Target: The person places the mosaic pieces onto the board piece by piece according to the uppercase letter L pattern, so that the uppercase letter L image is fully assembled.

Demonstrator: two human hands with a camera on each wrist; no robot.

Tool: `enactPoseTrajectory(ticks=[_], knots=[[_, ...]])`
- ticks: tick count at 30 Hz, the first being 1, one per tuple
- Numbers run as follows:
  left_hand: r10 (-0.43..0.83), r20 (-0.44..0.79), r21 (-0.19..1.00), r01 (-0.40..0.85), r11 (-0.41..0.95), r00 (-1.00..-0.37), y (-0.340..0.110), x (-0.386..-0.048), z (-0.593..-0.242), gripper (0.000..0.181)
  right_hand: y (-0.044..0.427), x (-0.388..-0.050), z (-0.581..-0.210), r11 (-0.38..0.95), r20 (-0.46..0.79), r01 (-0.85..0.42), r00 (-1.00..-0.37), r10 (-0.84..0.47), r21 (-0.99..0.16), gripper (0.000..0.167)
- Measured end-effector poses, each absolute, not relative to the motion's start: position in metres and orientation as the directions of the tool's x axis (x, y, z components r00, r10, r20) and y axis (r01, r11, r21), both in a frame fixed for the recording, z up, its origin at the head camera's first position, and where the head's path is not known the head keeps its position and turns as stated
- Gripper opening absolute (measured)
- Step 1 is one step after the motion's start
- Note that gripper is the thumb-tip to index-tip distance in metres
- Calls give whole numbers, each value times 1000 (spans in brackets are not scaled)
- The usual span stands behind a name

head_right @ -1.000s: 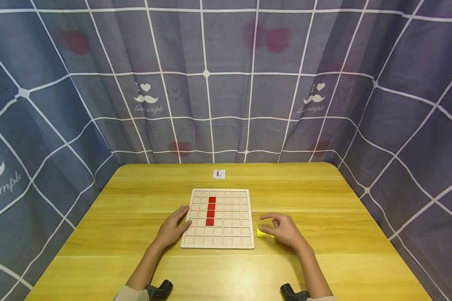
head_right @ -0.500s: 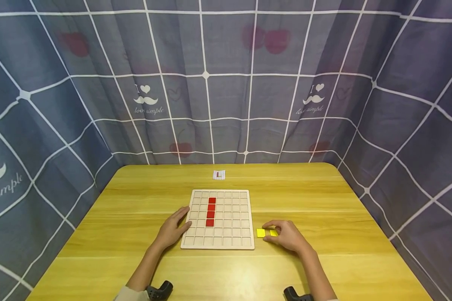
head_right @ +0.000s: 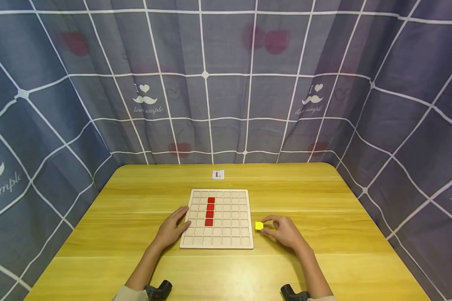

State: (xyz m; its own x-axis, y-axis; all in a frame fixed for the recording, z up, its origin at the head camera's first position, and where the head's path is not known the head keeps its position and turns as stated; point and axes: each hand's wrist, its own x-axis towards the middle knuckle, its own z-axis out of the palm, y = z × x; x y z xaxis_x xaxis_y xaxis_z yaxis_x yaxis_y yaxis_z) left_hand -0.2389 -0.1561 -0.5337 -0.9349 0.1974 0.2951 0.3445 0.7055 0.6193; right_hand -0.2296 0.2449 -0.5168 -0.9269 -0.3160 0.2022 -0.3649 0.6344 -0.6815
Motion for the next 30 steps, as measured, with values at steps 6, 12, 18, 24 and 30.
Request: enactPoseTrajectory(ticks=[6, 12, 18, 24, 30], knots=[[200, 290, 619, 343, 707, -936, -156, -239, -533, 54, 227, -238, -511, 619, 315, -425, -905, -285, -660, 27], [196, 282, 617, 334, 713, -939, -156, -238, -535, 54, 199, -246, -511, 601, 472, -531, -839, -271, -598, 25], [195, 282, 623, 334, 708, -939, -156, -237, -534, 54, 168, -251, -508, 589, 452, -523, -847, -279, -616, 27], [199, 293, 616, 344, 709, -935, -156, -238, -533, 54, 143, -254, -510, 594, 368, -474, -880, -301, -650, 25], [200, 282, 621, 337, 707, -938, -156, -239, -531, 54, 127, -256, -516, 602, 323, -467, -884, -339, -647, 25]])
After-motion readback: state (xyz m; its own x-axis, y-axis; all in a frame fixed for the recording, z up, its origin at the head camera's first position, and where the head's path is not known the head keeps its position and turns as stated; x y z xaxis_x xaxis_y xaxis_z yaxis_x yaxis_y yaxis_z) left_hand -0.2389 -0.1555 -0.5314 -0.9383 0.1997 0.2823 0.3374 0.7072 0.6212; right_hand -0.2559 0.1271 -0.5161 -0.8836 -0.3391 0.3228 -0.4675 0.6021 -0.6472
